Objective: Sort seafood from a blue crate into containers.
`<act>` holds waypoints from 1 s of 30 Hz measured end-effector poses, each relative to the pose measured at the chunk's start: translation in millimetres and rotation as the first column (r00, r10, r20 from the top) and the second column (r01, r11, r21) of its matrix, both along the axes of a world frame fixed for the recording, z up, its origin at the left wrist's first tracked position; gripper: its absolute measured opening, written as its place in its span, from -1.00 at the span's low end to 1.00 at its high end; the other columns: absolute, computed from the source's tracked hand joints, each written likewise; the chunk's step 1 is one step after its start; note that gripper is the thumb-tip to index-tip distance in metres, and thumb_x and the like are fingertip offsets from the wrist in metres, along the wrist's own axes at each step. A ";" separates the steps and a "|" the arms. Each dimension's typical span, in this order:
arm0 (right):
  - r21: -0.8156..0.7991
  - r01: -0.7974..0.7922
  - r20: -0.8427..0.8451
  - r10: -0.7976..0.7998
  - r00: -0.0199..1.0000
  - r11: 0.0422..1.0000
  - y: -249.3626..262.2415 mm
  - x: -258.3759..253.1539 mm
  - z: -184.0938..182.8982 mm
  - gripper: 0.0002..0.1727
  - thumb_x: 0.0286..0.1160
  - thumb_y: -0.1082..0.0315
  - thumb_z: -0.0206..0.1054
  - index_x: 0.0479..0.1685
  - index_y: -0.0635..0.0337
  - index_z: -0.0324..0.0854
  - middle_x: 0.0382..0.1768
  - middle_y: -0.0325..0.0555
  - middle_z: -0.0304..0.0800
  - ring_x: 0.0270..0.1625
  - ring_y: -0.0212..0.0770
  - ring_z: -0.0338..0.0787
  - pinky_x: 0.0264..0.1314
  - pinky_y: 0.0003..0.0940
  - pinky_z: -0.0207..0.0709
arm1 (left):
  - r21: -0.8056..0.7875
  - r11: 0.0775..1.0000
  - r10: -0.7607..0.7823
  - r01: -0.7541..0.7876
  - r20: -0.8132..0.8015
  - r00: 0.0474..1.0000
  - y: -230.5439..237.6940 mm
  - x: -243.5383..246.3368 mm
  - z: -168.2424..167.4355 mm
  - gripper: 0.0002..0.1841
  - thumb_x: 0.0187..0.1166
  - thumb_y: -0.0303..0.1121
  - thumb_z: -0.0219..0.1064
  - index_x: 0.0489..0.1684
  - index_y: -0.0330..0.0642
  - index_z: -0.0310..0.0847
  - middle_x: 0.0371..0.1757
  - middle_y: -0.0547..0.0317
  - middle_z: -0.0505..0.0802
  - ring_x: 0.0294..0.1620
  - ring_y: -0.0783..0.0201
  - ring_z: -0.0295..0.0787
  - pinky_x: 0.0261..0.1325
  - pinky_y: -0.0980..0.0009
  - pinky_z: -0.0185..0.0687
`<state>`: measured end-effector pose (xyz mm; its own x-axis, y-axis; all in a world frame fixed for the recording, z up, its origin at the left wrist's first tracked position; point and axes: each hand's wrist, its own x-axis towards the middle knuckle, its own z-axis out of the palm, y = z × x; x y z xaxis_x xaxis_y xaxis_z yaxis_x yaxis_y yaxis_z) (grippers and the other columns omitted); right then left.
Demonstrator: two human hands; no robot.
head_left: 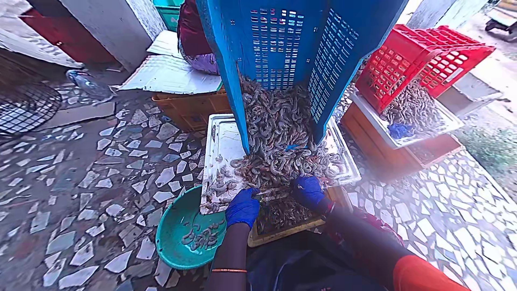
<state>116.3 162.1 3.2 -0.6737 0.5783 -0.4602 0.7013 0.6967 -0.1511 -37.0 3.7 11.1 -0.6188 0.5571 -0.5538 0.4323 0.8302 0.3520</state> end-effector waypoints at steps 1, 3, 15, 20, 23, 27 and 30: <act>0.011 0.005 0.025 -0.005 1.000 1.000 -5.0 -3.6 -3.6 -0.61 0.53 0.09 0.24 0.18 0.09 0.74 0.19 0.13 0.81 0.33 0.23 0.73 0.39 0.38 0.45 | 0.013 1.000 0.012 -0.012 -0.013 1.000 2.3 1.3 -0.1 -0.59 0.63 -0.31 0.20 0.40 0.32 0.70 0.49 0.16 0.74 0.53 0.00 0.63 0.48 -0.20 0.52; 0.012 0.027 0.033 -0.027 0.999 1.000 -12.0 -10.8 -11.5 -0.59 0.51 0.12 0.26 0.20 0.15 0.73 0.23 0.17 0.79 0.37 0.26 0.69 0.46 0.40 0.38 | 0.020 1.000 0.018 -0.017 -0.010 1.000 5.0 4.3 1.7 -0.58 0.64 -0.30 0.19 0.44 0.32 0.68 0.51 0.17 0.73 0.54 0.02 0.63 0.50 -0.21 0.51; 0.013 -0.016 -0.011 0.016 1.000 1.000 15.1 9.7 -12.8 -0.62 0.51 0.15 0.26 0.25 -0.02 0.73 0.31 0.09 0.75 0.37 0.18 0.71 0.41 0.37 0.43 | 0.068 0.958 -0.261 0.277 -0.181 0.948 27.0 34.7 6.5 -0.31 0.43 -0.45 0.32 0.60 0.49 0.54 0.58 0.04 0.64 0.64 -0.21 0.44 0.50 -0.27 0.41; 0.031 -0.076 0.032 0.075 0.997 0.997 -2.0 1.8 -12.9 -0.58 0.43 0.13 0.36 0.23 0.08 0.74 0.38 0.27 0.66 0.41 0.34 0.63 0.38 0.45 0.41 | 0.142 0.968 -0.168 0.206 -0.240 0.956 33.8 43.2 9.5 -0.37 0.45 -0.46 0.31 0.53 0.42 0.61 0.57 0.04 0.66 0.63 -0.23 0.44 0.51 -0.29 0.36; 0.016 -0.053 -0.040 0.054 0.998 0.998 0.4 9.4 -16.9 -0.58 0.38 0.13 0.37 0.22 0.01 0.75 0.35 0.21 0.69 0.39 0.29 0.66 0.39 0.44 0.41 | 0.124 0.972 -0.170 0.202 -0.231 0.958 34.2 44.5 3.3 -0.40 0.42 -0.46 0.32 0.47 0.43 0.67 0.56 0.05 0.68 0.63 -0.22 0.43 0.51 -0.30 0.35; -0.267 0.129 -0.219 -0.191 0.957 0.955 19.9 20.7 3.0 -0.63 0.47 0.10 0.36 0.23 -0.10 0.75 0.29 -0.08 0.77 0.29 -0.06 0.77 0.36 0.11 0.59 | 0.252 0.928 -0.218 0.276 -0.234 0.947 37.8 52.5 -5.9 -0.24 0.28 -0.56 0.31 0.46 0.58 0.65 0.54 0.18 0.71 0.68 -0.20 0.38 0.55 -0.34 0.22; -0.637 0.186 -0.307 -0.468 0.829 0.748 25.2 25.1 14.3 -0.66 0.60 0.15 0.32 0.23 0.08 0.73 0.14 -0.09 0.82 0.19 -0.22 0.78 0.33 -0.12 0.62 | 0.439 0.851 -0.144 0.288 -0.333 0.932 47.0 63.8 -5.5 -0.26 0.17 -0.59 0.38 0.34 0.52 0.76 0.32 0.06 0.84 0.48 -0.26 0.58 0.42 -0.41 0.29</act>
